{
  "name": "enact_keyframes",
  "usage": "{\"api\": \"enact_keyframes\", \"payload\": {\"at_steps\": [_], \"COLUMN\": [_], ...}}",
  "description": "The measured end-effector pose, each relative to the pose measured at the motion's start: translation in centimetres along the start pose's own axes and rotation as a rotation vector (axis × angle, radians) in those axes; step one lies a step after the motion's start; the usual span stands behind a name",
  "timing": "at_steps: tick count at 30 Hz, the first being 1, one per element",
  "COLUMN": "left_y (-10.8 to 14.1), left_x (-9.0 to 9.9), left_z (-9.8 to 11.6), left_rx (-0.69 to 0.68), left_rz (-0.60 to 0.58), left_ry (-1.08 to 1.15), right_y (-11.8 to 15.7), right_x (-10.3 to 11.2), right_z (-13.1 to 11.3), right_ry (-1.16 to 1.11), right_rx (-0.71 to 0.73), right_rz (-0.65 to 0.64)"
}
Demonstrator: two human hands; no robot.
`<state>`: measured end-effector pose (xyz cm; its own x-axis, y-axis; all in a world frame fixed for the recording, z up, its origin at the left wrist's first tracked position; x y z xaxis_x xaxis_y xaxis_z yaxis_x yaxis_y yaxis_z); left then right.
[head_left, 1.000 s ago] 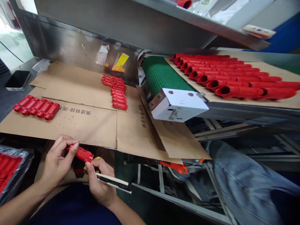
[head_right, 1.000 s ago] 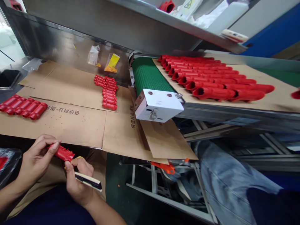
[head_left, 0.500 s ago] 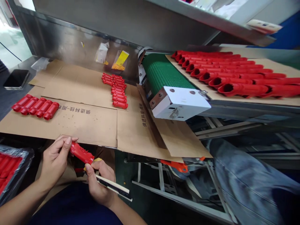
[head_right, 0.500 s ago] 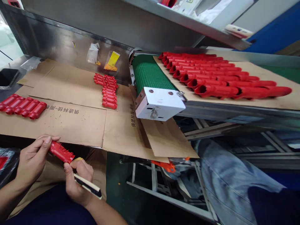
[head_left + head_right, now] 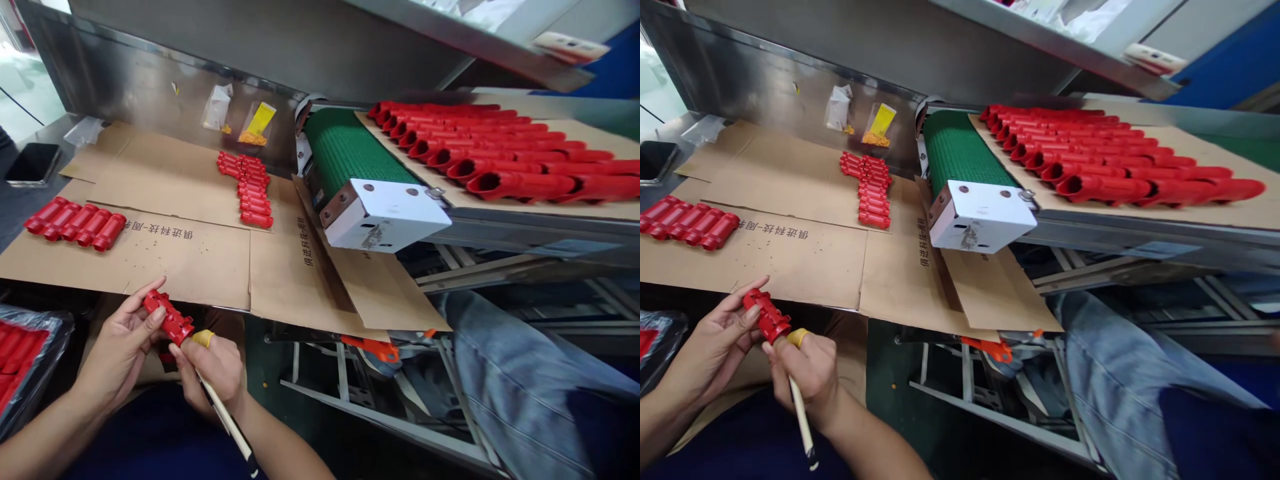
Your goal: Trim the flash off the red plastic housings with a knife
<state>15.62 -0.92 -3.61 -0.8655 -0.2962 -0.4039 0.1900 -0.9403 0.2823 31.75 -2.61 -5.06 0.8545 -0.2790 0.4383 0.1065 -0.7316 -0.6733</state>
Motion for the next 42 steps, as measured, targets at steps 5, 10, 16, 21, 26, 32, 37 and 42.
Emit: {"api": "enact_keyframes", "payload": {"at_steps": [5,10,16,21,26,32,37,42], "left_y": [0.5,0.6,-0.5,-0.8,0.1,0.2,-0.4,-0.7], "left_x": [0.5,0.9,1.2,2.9,2.5,1.0,0.2,0.4], "left_z": [0.0,-0.3,0.0,-0.5,-0.3,-0.3,0.0,0.5], "left_rx": [-0.064,-0.264,-0.138,-0.14,-0.158,-0.256,-0.163,-0.04], "left_rz": [-0.126,-0.089,-0.102,-0.253,-0.185,-0.09,-0.055,-0.038], "left_ry": [-0.052,-0.305,-0.347,-0.297,-0.288,-0.357,-0.228,0.033], "right_y": [-0.8,-0.4,0.5,0.8,0.7,0.5,-0.2,-1.1], "right_x": [1.1,0.7,0.2,0.1,-0.4,-0.3,-0.5,1.3], "right_z": [0.3,0.2,-0.1,0.3,0.6,0.3,0.0,-0.1], "right_ry": [-0.134,-0.175,-0.2,-0.313,-0.395,-0.298,0.006,0.023], "right_rx": [-0.235,-0.312,-0.323,-0.483,-0.569,-0.465,-0.02,-0.035], "right_rz": [-0.027,-0.029,-0.026,-0.023,-0.023,-0.043,-0.032,-0.147]}}
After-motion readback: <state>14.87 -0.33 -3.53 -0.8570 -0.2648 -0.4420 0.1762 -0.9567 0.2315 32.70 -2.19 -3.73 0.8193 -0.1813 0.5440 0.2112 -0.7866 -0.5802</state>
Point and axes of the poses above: each hand's wrist, its own y-axis away from the middle knuckle, its own x-axis out of the back of the hand, z = x × y, the point moved 1 cm from there along -y, towards the middle knuckle, and after that the axes turned 7 degrees about -x, right-handed, at the moved point
